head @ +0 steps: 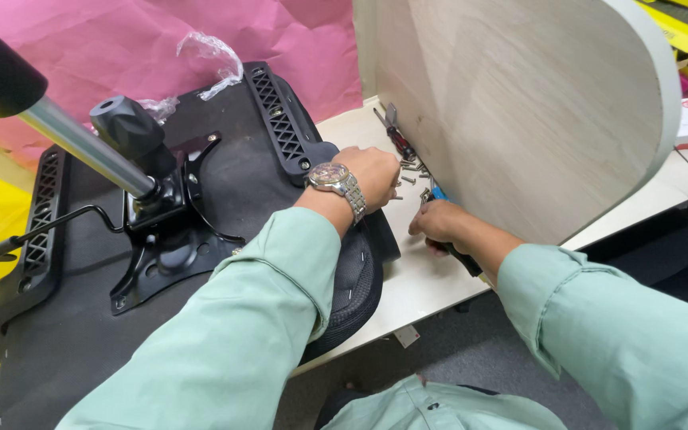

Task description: The person attaches a metal gas-lift post to the underside of an office chair seat using a screwdriver. They tighten multiple screws to secure the post to the seat base.

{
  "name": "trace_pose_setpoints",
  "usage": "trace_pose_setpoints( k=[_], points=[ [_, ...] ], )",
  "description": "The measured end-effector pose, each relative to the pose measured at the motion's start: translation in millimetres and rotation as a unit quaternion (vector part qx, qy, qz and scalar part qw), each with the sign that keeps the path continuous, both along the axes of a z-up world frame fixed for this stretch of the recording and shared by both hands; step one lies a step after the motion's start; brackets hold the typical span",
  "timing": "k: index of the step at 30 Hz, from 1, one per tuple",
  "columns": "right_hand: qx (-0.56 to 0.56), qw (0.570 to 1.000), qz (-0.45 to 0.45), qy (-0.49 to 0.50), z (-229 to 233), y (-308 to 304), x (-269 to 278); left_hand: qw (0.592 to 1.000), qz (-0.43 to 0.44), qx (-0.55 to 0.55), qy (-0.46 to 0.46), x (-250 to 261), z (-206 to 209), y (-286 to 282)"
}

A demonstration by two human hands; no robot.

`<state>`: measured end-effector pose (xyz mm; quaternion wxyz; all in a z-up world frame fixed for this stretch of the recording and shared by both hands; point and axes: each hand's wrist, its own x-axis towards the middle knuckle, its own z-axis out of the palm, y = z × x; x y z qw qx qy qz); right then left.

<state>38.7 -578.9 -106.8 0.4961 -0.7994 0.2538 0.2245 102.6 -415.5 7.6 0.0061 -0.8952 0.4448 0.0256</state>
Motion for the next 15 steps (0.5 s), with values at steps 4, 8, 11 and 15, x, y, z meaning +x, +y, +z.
trace_pose_setpoints(
  k=[4, 8, 11, 15],
  points=[
    [-0.112, 0.993, 0.039, 0.017, 16, 14, 24, 0.999, 0.033, 0.001, -0.016, 9, 4, 7],
    [-0.213, 0.972, 0.092, 0.029, 28, 25, 43, 0.999, 0.024, -0.016, -0.027, 12, 12, 19],
    [-0.274, 0.95, 0.14, 0.046, 15, 28, 57, 0.999, 0.003, -0.029, -0.045, 10, 10, 22],
    [-0.405, 0.877, 0.25, -0.059, -18, 23, 69, 0.995, 0.0, -0.071, -0.07, 6, 8, 23]
  ],
)
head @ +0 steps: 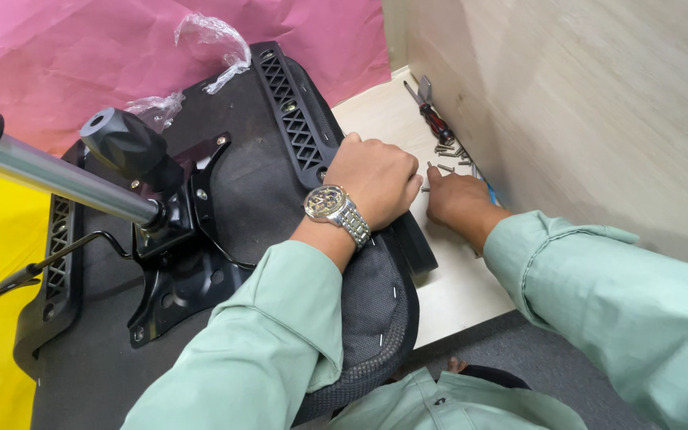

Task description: The person attaches a metal gas-lift post to the underside of an office chair seat using a screwdriver. They tighten multiple screws to secure the post to the seat base.

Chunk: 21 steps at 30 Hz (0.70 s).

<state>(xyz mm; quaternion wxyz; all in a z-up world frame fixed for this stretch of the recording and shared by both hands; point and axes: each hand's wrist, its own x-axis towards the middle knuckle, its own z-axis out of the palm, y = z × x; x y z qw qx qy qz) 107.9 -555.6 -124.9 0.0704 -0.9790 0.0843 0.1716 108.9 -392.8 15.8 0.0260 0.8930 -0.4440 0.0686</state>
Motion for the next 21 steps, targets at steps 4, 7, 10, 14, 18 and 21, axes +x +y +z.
trace_pose_setpoints(
  k=[4, 7, 10, 14, 18, 21],
  points=[
    [-0.022, 0.999, 0.036, -0.015, -26, -1, 18, 0.999, -0.001, -0.038, -0.013, -1, 0, 0],
    [-0.032, 0.998, 0.042, -0.019, -37, 2, 28, 0.998, 0.007, -0.063, -0.024, -2, -3, -1],
    [-0.043, 0.998, 0.052, -0.014, -36, 9, 32, 0.995, 0.012, -0.097, -0.014, -2, -6, 0],
    [-0.023, 0.998, 0.051, 0.003, -14, 12, 26, 0.993, 0.001, -0.115, -0.005, -3, -2, 1],
    [0.066, 0.997, 0.003, -0.041, 20, 10, 21, 0.993, 0.003, -0.114, -0.006, -4, 0, 3],
    [0.14, 0.986, -0.092, -0.018, 51, 3, 25, 0.991, 0.0, -0.137, -0.005, -3, -2, 2]
  ],
)
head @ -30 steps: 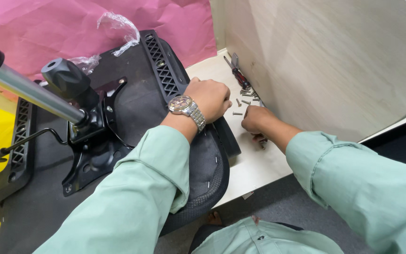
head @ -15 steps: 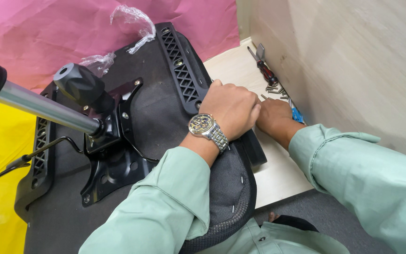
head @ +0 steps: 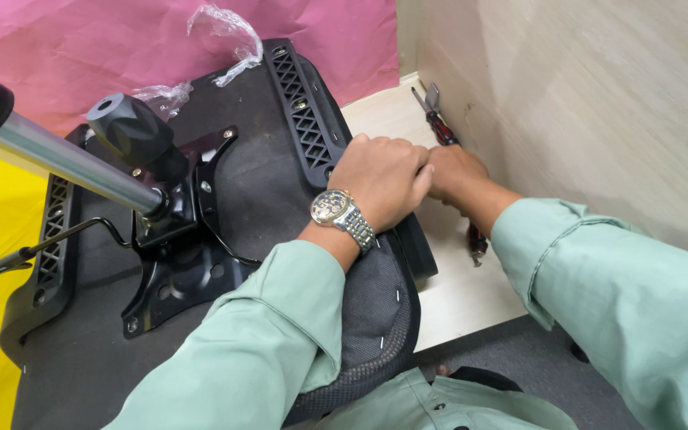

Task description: The person attaches a metal gas-lift post to the underside of an office chair seat using a screwdriver. They tighten multiple screws to secure the post to the seat base.

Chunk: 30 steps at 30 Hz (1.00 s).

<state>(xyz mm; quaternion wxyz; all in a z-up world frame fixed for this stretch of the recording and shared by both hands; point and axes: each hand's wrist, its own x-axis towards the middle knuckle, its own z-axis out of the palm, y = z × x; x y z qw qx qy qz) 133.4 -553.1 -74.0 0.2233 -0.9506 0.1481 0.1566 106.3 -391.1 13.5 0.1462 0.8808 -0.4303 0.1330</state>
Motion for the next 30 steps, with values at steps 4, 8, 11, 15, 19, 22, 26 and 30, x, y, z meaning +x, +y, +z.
trace_pose_setpoints(
  k=[4, 8, 11, 15, 19, 22, 26, 30],
  points=[
    [0.111, 0.989, -0.072, -0.06, 52, -7, -1, 0.986, -0.049, -0.158, -0.029, -3, 10, 5],
    [0.122, 0.982, -0.013, -0.144, 92, -2, -29, 0.972, 0.033, -0.221, -0.078, -19, 27, 31],
    [0.037, 0.973, 0.029, -0.225, 122, 13, -58, 0.965, 0.085, -0.245, 0.035, -33, 37, 64],
    [0.043, 0.914, 0.163, -0.368, 164, 48, -94, 0.961, 0.055, -0.245, 0.111, -49, 41, 97],
    [0.153, 0.916, 0.191, -0.317, 176, 95, -119, 0.974, -0.019, -0.218, -0.062, -54, 33, 121],
    [0.256, 0.921, 0.148, -0.252, 180, 126, -133, 0.977, 0.031, -0.206, -0.051, -60, 32, 147],
    [0.342, 0.913, 0.1, -0.201, 186, 175, -152, 0.982, 0.016, -0.188, -0.001, -77, 36, 193],
    [0.236, 0.942, 0.102, -0.217, 189, 234, -159, 0.982, 0.051, -0.179, 0.022, -89, 42, 251]
  ],
)
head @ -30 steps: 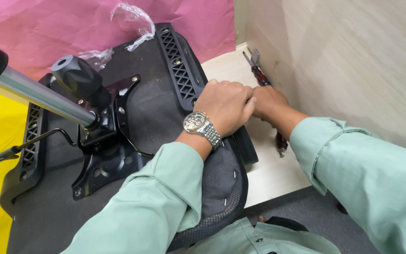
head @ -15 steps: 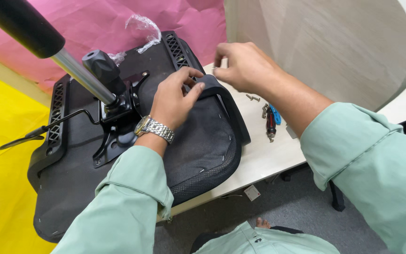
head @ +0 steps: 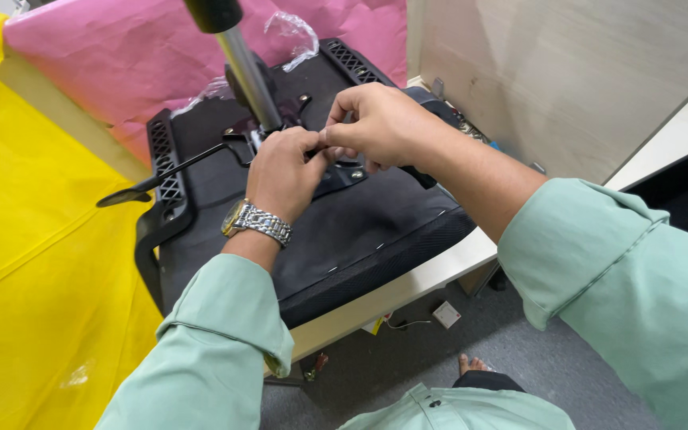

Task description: The person attaches a metal gas-lift post to the underside of an office chair seat using a screwdriver. They tighten multiple screws to secure the post to the seat base.

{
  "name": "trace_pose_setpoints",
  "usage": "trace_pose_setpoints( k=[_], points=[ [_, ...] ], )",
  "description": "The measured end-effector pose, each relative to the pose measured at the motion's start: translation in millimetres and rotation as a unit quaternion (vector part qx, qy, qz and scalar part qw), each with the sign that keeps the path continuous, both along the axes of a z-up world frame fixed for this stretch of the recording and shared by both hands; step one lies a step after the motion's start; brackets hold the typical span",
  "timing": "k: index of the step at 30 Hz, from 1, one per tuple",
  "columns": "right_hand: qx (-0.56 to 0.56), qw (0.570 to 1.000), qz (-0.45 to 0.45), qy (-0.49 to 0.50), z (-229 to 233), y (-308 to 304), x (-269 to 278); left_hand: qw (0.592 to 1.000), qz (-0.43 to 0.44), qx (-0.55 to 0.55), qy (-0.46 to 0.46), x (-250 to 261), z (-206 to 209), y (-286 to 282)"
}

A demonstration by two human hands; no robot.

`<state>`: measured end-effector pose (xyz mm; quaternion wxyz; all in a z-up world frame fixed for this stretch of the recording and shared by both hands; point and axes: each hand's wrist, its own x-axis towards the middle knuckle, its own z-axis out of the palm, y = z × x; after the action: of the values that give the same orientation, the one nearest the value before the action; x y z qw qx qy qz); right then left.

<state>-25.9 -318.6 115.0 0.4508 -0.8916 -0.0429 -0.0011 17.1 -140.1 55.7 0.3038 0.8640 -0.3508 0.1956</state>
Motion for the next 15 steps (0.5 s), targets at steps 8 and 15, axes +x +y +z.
trace_pose_setpoints(
  k=[8, 15],
  points=[
    [0.051, 0.997, 0.025, 0.046, -21, 79, -6, 0.995, -0.044, 0.068, 0.053, 21, -16, 121],
    [-0.014, 0.995, 0.016, 0.094, -40, 104, 4, 0.985, -0.059, 0.125, 0.101, 44, -38, 149]
  ],
)
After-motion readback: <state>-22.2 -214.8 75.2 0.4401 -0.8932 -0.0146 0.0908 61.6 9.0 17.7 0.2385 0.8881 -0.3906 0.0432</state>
